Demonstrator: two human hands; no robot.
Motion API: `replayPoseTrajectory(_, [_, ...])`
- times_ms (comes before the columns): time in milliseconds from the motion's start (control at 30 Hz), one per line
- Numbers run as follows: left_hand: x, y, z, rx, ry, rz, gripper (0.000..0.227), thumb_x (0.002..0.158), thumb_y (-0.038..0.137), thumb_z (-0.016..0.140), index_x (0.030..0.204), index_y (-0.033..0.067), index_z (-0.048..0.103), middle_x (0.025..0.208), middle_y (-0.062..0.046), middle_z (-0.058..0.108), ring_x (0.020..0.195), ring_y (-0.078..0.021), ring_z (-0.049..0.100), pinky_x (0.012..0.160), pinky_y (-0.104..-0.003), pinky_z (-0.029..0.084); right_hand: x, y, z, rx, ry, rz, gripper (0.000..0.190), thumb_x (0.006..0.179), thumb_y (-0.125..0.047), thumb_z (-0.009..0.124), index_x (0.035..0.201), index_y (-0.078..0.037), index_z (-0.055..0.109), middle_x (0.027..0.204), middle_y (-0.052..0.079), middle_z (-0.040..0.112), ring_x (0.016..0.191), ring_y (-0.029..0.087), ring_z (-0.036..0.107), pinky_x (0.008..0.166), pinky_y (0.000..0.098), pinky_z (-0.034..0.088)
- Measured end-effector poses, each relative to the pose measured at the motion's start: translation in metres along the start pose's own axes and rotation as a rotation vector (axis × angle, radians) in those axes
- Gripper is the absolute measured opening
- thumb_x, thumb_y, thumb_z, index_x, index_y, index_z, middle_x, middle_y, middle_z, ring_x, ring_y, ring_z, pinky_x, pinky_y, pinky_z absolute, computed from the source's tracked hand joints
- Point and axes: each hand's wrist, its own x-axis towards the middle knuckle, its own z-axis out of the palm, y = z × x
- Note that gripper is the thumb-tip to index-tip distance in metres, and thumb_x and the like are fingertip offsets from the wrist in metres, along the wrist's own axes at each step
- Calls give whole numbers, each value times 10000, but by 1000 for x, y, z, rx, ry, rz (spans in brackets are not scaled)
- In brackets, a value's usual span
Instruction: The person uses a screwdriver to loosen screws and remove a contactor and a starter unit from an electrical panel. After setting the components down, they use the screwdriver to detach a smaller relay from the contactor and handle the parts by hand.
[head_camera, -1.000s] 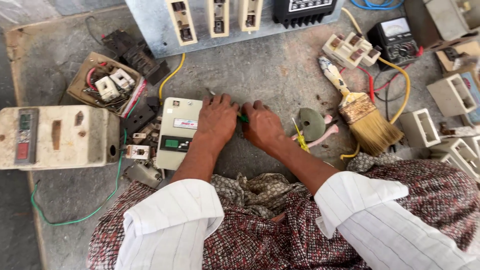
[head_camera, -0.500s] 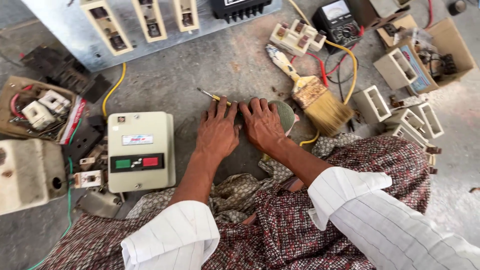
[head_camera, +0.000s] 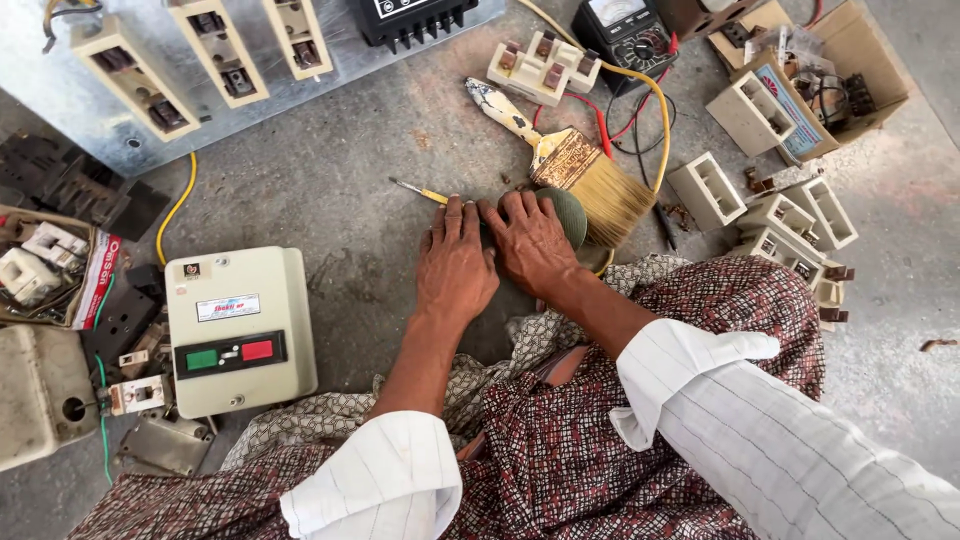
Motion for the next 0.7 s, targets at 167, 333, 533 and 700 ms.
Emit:
replayPoseTrajectory(167, [14,18,7,-38,-6,19,700,909,220,638,1510,-23,373,1581,-210,319,1440,-430,344,1185,-539,302,-1,17,-2,9,1,90,635,882,-278,641,1464,-97,460,1204,199,517,1121,374,493,920,497,407])
replayPoseTrajectory(333, [36,40,25,-44,-44,23,681,887,195,586,1508,4,382,1591,-199,339,1467,-403,336,1199,-535,284,-5,42,-6,41,-28,230,458,959,-212,566,1403,-113,505,1217,211,539,1170,392,511,957,510,415])
replayPoseTrajectory(533, [62,63,49,-18,-98,51,702,883,191,566,1532,18,360,1625,-183,323,1515,-365,277,1219,-541,243,-6,74,-27,86,-113,387,286,996,-238,550,1240,-89,535,1213,252,551,1184,433,528,1004,563,418])
replayPoseTrajectory(700, [68,73,43,-34,-179,46,774,868,219,634,1549,27,322,1645,-159,278,1534,-339,234,1231,-541,217,-5,96,-44,181,-111,460,303,1003,-207,538,1270,-66,521,1218,309,531,1180,502,513,959,597,438])
